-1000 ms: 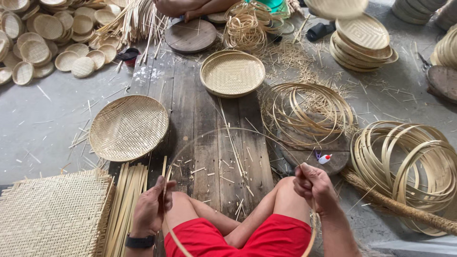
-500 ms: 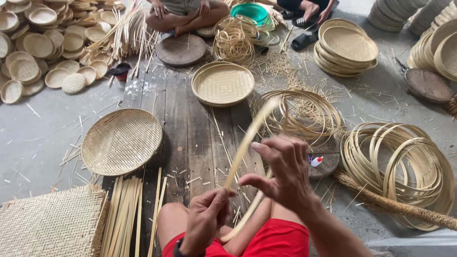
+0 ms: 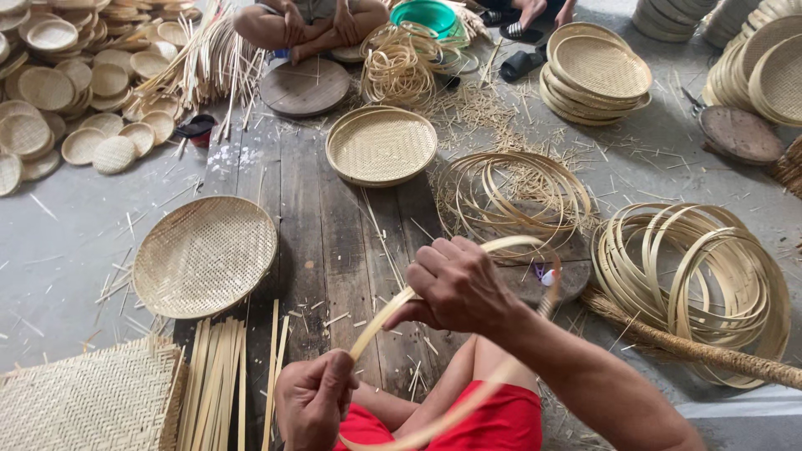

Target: The person sits on the floor of a basket-weaving workshop and bends long thin bamboo strips into circular rims for woven trays. They flex each strip, overlap and press the ends together to form a hoop, then set the finished rim aside and pick up the next strip, repeating the process.

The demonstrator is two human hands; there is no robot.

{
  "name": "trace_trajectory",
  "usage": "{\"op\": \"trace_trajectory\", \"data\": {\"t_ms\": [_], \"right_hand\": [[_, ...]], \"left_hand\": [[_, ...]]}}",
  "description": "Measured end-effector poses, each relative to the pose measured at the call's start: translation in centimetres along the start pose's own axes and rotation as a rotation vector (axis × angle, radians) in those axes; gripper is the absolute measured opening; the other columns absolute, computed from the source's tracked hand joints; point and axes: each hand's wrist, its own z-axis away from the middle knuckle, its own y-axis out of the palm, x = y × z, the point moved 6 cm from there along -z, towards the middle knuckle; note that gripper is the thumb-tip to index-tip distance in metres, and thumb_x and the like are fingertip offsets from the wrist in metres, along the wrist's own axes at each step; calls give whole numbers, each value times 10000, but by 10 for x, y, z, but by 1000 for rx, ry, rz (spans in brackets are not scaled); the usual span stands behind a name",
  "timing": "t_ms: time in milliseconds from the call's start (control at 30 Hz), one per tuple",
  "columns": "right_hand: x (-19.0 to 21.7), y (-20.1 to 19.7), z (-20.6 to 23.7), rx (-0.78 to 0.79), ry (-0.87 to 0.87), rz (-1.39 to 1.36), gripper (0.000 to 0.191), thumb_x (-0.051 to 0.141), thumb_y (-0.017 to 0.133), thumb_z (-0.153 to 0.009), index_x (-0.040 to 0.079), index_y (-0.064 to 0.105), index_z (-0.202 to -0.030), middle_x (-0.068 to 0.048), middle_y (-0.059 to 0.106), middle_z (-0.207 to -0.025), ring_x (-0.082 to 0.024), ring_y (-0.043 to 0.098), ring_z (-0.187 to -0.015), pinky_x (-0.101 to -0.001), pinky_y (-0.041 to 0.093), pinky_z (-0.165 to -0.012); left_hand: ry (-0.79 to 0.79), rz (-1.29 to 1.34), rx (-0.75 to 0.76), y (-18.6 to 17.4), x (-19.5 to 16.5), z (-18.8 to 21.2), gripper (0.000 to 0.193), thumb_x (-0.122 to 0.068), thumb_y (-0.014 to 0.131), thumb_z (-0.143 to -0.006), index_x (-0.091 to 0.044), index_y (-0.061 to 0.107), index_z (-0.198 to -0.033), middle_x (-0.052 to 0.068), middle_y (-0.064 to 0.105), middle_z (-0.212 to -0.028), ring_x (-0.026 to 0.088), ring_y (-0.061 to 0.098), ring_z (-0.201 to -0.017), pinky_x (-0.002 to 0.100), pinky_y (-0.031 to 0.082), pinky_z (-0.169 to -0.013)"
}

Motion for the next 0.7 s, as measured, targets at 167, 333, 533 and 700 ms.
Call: {"op": "trace_trajectory", "data": {"t_ms": [167, 333, 533, 700], "right_hand": [[-3, 7, -1, -7, 315, -157, 722, 747, 464, -970, 116, 427, -621, -14, 400, -591, -144, 402, -506, -361, 332, -468], [-39, -13, 8, -4, 254, -14, 697, 754, 443, -949, 126, 531, -661, -10, 488, -622, -167, 471, -516, -371, 388, -477], [-57, -10, 33, -94, 691, -187, 731, 786, 470, -907, 100, 622, -706, -31, 540, -595, -158, 548, -508, -352, 436, -476], [-72, -44, 23, -140, 489, -76, 708, 763, 451, -945, 108, 626, -746, -20, 567, -661, -149, 561, -573, -332, 443, -514]], "left_hand": [[-50, 333, -121, 8, -2, -9, 499, -294, 577, -1017, 3, 574, -616, 14, 457, -480, 70, 340, -364, 253, 212, -332], [6, 375, -40, 18, 7, -16, 511, -284, 576, -1028, 4, 579, -605, 21, 437, -453, 76, 337, -345, 251, 209, -321], [23, 541, -140, 36, 12, -14, 458, -276, 591, -1034, 4, 578, -671, 1, 429, -494, 67, 335, -374, 247, 213, -340], [-125, 404, -83, 22, -6, -16, 473, -296, 588, -1009, 13, 589, -651, 20, 426, -444, 82, 310, -332, 256, 207, -307]]}}
